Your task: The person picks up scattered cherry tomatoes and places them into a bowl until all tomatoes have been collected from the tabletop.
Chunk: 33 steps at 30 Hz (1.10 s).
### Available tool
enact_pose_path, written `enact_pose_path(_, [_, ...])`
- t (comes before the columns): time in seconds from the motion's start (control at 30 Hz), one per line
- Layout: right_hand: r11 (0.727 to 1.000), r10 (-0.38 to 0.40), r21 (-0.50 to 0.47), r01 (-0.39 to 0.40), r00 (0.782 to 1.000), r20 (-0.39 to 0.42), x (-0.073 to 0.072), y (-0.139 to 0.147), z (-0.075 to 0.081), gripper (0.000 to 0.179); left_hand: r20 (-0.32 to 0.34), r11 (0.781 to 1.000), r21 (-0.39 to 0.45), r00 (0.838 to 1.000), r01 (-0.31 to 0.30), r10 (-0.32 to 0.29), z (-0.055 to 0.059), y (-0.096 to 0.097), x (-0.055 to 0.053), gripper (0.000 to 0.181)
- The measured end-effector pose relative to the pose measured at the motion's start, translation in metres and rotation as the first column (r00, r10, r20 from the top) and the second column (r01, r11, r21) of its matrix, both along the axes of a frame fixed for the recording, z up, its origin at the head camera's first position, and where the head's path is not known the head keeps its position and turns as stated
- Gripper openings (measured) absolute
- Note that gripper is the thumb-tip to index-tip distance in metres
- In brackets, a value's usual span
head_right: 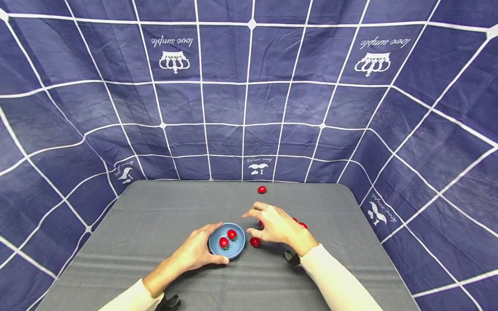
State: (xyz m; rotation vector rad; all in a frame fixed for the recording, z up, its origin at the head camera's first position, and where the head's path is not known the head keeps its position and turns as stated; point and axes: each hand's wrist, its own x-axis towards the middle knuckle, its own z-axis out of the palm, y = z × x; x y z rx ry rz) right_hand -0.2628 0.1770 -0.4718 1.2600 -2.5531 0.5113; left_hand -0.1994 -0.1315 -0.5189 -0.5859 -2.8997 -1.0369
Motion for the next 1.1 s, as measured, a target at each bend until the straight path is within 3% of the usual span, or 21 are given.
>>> enact_pose_path(0.57, [0.984,-0.180,-0.018,0.179,0.982,-0.053,0.009,0.076,-0.013,0.037,-0.005,1.000,0.014,1.000,-0.006,0.006,-0.002,-0.001,0.001,0.120])
enact_pose_path(0.9, [0.956,-0.294,-0.018,0.294,0.956,0.000,0.011,0.123,-0.020,0.039,0.001,1.000,0.024,1.000,-0.015,0.015,-0.001,-0.001,0.002,0.120])
enact_pose_path(1.1, [0.951,-0.307,-0.030,0.309,0.950,0.065,0.009,0.141,-0.025,0.041,-0.001,1.000,0.022,1.000,-0.014,0.014,-0.002,-0.001,0.001,0.120])
